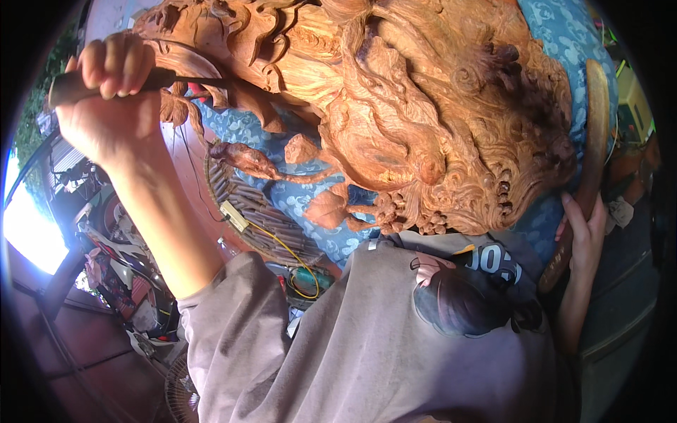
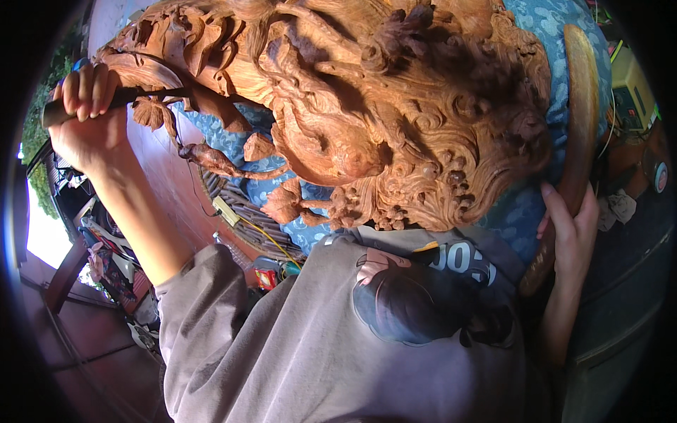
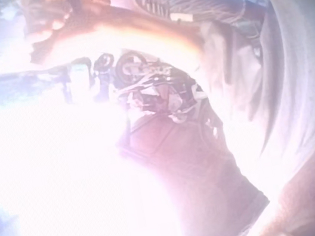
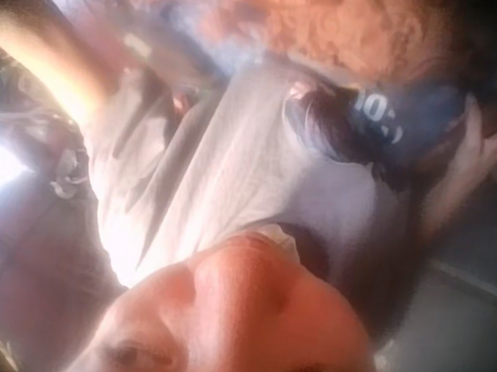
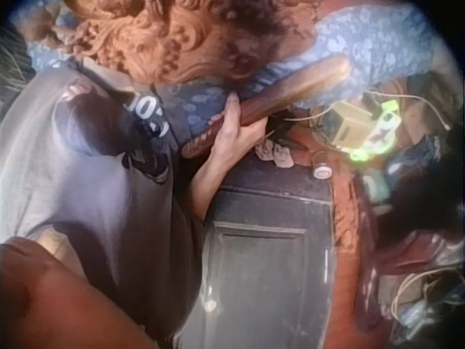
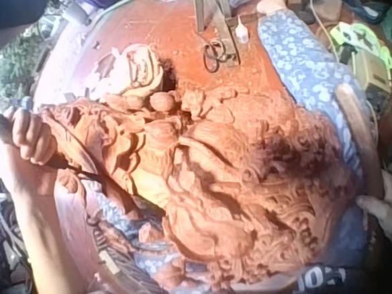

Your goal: The person carves a large wooden sculpture using a rotary tool and a chisel with a mallet. They switch between tools to refine details and remove wood shavings, working on the intricate surface of the piece.

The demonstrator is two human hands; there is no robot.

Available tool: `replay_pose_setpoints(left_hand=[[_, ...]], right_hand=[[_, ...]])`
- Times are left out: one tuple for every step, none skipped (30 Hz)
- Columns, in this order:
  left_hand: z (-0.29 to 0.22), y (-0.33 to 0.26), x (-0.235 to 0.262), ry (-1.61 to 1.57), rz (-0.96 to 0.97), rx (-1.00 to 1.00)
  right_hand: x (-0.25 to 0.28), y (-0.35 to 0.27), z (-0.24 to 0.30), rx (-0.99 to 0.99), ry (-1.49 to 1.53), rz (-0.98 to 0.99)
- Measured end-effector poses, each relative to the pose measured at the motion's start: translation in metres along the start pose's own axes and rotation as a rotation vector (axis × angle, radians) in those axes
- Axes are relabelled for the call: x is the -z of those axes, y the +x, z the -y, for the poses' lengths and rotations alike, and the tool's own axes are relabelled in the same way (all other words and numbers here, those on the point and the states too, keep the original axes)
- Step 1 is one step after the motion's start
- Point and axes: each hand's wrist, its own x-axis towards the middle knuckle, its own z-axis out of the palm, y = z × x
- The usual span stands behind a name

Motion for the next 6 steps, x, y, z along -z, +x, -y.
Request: replay_pose_setpoints(left_hand=[[0.003,0.003,0.002,0.031,0.004,-0.001],[0.005,0.005,0.002,0.054,0.010,0.009],[0.006,0.004,-0.003,0.054,-0.021,0.038],[0.007,0.003,-0.005,0.108,-0.041,0.011],[0.012,0.004,-0.005,0.155,-0.056,-0.018],[0.014,0.004,-0.005,0.133,-0.006,0.043]], right_hand=[[0.002,0.000,-0.002,-0.001,0.001,0.006],[0.003,0.000,-0.004,-0.003,0.005,0.017],[0.005,0.000,-0.005,0.001,0.009,0.036],[0.006,0.000,-0.006,0.004,0.014,0.055],[0.008,0.000,-0.008,0.007,0.015,0.065],[0.011,0.001,-0.013,0.021,0.050,0.083]])
